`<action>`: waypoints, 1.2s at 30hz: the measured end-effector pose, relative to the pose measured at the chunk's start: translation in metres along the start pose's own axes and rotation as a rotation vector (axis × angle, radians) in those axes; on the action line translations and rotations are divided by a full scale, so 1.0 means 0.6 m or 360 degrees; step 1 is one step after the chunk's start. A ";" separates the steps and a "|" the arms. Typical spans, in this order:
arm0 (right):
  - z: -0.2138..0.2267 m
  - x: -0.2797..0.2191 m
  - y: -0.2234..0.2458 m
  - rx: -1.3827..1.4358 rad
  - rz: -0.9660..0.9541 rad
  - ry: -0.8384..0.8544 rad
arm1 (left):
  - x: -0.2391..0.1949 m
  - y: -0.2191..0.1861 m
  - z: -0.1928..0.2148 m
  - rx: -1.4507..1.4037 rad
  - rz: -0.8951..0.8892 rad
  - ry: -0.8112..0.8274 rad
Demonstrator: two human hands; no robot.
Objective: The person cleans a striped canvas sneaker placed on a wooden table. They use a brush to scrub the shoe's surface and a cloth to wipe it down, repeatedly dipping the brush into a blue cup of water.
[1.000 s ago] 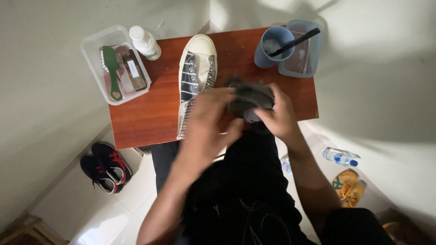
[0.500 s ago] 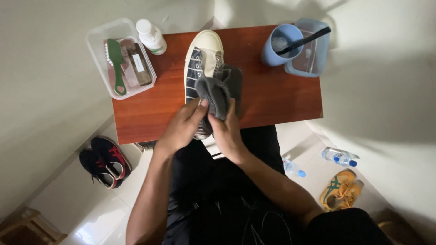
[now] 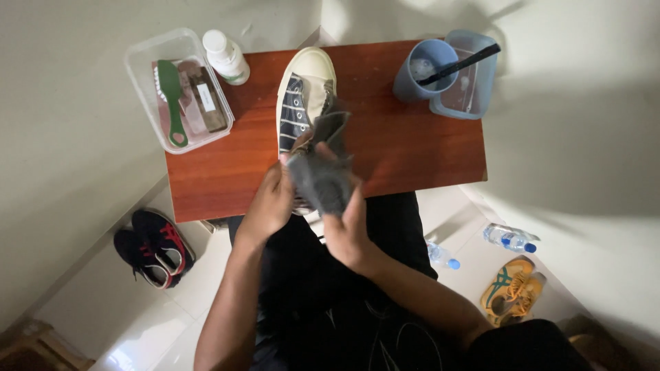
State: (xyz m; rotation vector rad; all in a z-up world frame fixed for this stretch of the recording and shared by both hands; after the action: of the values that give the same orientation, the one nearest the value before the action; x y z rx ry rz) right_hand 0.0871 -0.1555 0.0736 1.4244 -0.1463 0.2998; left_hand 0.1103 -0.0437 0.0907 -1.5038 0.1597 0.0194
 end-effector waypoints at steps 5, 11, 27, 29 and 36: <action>-0.014 0.003 0.013 -0.0363 0.0254 0.0061 | -0.013 -0.009 -0.008 0.0028 0.0183 0.0046; 0.010 0.021 -0.038 -0.0220 0.0274 0.0078 | 0.002 0.013 0.004 0.0022 0.0345 0.0078; -0.002 0.057 -0.123 -0.0343 -0.0590 0.0133 | 0.008 0.015 -0.012 0.0016 0.0881 0.0213; 0.004 0.047 -0.150 -0.0349 -0.0629 0.0089 | 0.002 -0.007 -0.015 -0.0078 0.0803 0.0172; 0.116 0.065 -0.180 -0.0535 -0.0581 -0.0045 | 0.020 0.028 0.002 0.0028 0.0290 0.0142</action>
State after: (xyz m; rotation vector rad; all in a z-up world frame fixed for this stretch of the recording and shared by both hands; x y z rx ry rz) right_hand 0.1612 -0.2321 -0.0082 1.0951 0.0414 -0.0462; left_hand 0.1205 -0.0422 0.0726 -1.4691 0.3675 0.0968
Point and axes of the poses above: each hand's wrist, its own x-axis towards the middle knuckle, its own z-axis out of the back of the hand, y = z × x, the point moved 10 cm from there along x, towards the middle knuckle, and after that the axes turned 6 degrees about -x, right-handed, at the moved point
